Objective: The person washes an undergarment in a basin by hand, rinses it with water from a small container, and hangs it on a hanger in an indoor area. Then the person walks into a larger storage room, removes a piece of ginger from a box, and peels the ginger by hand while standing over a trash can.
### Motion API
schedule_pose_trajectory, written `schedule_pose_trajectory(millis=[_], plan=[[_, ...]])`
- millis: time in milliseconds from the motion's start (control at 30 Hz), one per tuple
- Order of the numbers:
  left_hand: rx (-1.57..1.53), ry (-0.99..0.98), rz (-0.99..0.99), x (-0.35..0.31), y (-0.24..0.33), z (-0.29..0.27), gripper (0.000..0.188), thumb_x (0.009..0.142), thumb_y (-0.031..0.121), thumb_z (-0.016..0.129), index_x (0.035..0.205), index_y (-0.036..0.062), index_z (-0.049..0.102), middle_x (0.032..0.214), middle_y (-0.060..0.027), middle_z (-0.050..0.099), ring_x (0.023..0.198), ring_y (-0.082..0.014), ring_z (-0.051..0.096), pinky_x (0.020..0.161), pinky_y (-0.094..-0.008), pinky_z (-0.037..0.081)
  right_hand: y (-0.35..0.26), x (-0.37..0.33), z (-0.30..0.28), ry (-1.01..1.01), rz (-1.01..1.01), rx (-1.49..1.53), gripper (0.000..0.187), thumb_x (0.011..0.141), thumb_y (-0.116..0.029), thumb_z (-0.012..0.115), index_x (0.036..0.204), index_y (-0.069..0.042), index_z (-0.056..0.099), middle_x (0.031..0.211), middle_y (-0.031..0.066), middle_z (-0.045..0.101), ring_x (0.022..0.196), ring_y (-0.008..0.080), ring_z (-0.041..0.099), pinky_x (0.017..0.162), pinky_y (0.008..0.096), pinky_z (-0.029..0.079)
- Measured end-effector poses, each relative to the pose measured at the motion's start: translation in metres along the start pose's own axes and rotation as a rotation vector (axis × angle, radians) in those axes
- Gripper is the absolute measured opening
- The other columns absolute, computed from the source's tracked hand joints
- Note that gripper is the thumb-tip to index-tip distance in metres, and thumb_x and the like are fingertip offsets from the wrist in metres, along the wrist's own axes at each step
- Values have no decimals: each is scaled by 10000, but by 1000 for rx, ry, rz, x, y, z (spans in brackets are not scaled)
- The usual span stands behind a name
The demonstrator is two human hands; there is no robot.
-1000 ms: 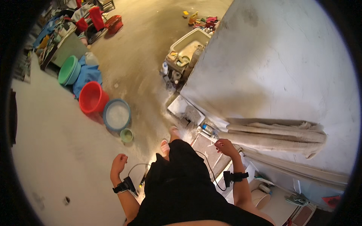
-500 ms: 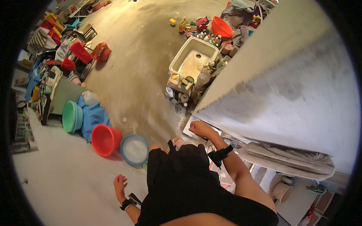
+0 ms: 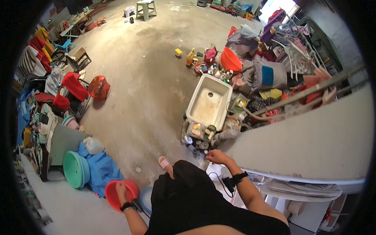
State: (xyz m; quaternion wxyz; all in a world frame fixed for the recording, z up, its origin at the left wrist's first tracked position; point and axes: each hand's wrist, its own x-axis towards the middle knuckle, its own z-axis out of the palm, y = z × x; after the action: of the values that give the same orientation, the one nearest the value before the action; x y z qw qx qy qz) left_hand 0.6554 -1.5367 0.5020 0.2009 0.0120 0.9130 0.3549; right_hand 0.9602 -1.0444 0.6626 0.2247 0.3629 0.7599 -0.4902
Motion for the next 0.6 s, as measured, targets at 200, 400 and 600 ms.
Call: schedule_pose_trajectory(millis=[200,400,600], plan=[[-187,-66,208,229,212,10,227,802,196,609,913,-2,609,871,-154,632,824,-260,608,736,-328,471,-67,84,-25,101,55,53,250,863,-234,569,831,11,608,681,83,633,555,152,615,517,291,501],[-56,-236,82,360,270,34,214,806,209,612,911,21,619,833,-121,646,799,-179,602,690,-322,478,-115,217,-57,21,63,150,264,822,-245,584,729,-1,627,639,92,635,533,162,611,503,302,483],[-404,-292,-722,400,215,-40,136,797,209,553,815,81,509,738,-62,520,646,-197,544,482,-372,471,-234,339,-152,151,77,236,274,803,-247,571,804,19,635,678,133,640,585,209,639,602,329,508]])
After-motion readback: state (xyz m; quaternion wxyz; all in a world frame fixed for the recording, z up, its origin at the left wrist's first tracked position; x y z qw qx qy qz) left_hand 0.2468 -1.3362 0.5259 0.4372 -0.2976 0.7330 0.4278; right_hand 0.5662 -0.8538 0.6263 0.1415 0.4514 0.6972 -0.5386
